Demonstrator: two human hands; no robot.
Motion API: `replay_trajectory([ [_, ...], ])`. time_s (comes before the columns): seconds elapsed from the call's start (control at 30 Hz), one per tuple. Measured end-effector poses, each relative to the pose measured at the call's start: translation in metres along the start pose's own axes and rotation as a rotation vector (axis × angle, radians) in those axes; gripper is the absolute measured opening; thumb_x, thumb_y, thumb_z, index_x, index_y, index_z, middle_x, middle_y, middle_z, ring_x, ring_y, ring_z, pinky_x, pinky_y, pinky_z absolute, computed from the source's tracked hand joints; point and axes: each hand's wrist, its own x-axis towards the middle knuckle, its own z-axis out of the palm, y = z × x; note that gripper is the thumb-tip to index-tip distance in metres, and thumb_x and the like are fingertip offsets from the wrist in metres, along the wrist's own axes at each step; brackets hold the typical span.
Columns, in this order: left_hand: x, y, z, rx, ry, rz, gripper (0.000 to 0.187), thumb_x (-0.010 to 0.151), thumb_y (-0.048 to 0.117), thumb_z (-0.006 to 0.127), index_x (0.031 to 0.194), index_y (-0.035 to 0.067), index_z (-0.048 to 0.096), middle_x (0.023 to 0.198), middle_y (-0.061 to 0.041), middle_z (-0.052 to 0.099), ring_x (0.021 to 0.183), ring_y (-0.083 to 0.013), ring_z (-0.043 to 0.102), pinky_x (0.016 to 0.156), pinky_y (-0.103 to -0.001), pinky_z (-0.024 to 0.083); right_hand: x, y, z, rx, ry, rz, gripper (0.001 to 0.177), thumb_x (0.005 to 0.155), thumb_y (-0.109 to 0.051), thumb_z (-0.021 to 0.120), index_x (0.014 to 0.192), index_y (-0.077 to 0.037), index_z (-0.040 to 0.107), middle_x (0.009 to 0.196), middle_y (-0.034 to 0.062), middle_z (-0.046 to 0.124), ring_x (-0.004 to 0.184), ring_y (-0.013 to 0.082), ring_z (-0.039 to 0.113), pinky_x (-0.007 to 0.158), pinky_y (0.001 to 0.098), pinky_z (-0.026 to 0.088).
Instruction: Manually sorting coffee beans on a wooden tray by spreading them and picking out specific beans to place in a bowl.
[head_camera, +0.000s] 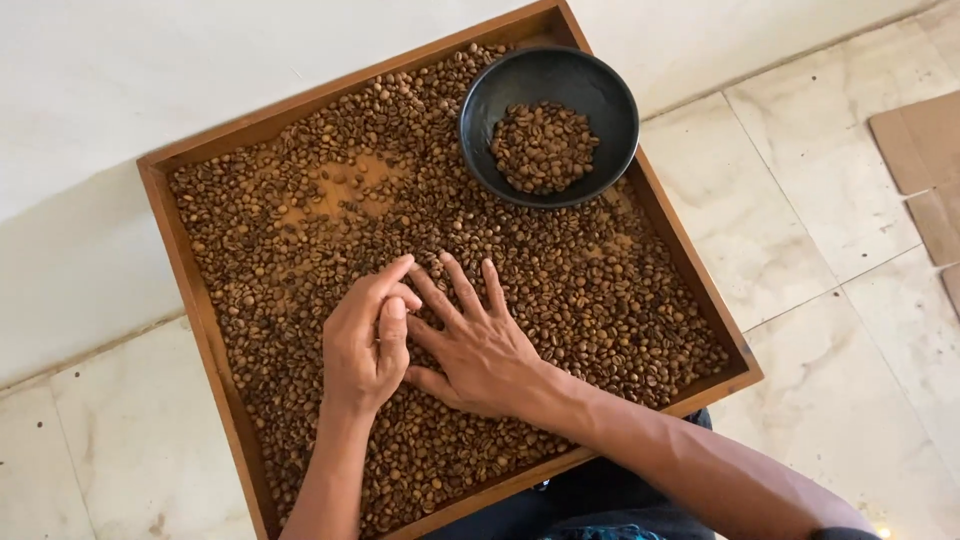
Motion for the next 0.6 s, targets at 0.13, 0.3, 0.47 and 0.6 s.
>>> replay_trajectory([
  [0.13, 0.002, 0.009, 0.000, 0.021, -0.038, 0.015, 0.043, 0.111, 0.023, 0.035, 0.136, 0.005, 0.064, 0.088, -0.005, 0.071, 0.070, -0.0220, 0.067, 0.060, -0.036, 0.058, -0.012, 0.002, -0.030, -0.025, -0.101, -0.051, 0.070, 0.099, -0.058, 0.044, 0.158, -0.021, 0.042, 0.171, 0.0215, 0.014, 0.156, 0.0527, 0.002, 0.114, 0.0805, -0.003],
  [0.3, -0.001, 0.009, 0.008, 0.001, -0.116, 0.038, 0.044, 0.110, 0.026, 0.037, 0.131, 0.003, 0.068, 0.075, -0.010, 0.071, 0.062, -0.0233, 0.065, 0.060, -0.037, 0.058, -0.051, 0.049, -0.064, -0.037, 0.322, -0.045, 0.029, 0.093, -0.012, 0.061, 0.115, -0.021, 0.079, 0.105, 0.0030, 0.075, 0.105, 0.0211, 0.067, 0.093, 0.0380, 0.051],
  [0.47, -0.005, -0.002, 0.025, -0.014, -0.127, 0.049, 0.041, 0.109, 0.027, 0.041, 0.129, 0.007, 0.071, 0.074, -0.006, 0.071, 0.062, -0.0218, 0.066, 0.060, -0.036, 0.057, -0.072, 0.088, -0.071, -0.091, 0.413, 0.190, 0.018, 0.093, -0.031, 0.076, 0.110, -0.027, 0.082, 0.098, -0.0055, 0.074, 0.091, 0.0213, 0.061, 0.081, 0.0348, 0.051],
  [0.6, -0.006, -0.003, 0.025, -0.014, -0.141, 0.066, 0.041, 0.109, 0.026, 0.041, 0.129, 0.007, 0.071, 0.074, -0.005, 0.071, 0.061, -0.0223, 0.065, 0.059, -0.037, 0.057, -0.078, 0.084, -0.072, -0.079, 0.336, 0.278, 0.018, 0.094, -0.037, 0.074, 0.109, -0.031, 0.080, 0.100, -0.0058, 0.073, 0.094, 0.0232, 0.060, 0.080, 0.0375, 0.050],
])
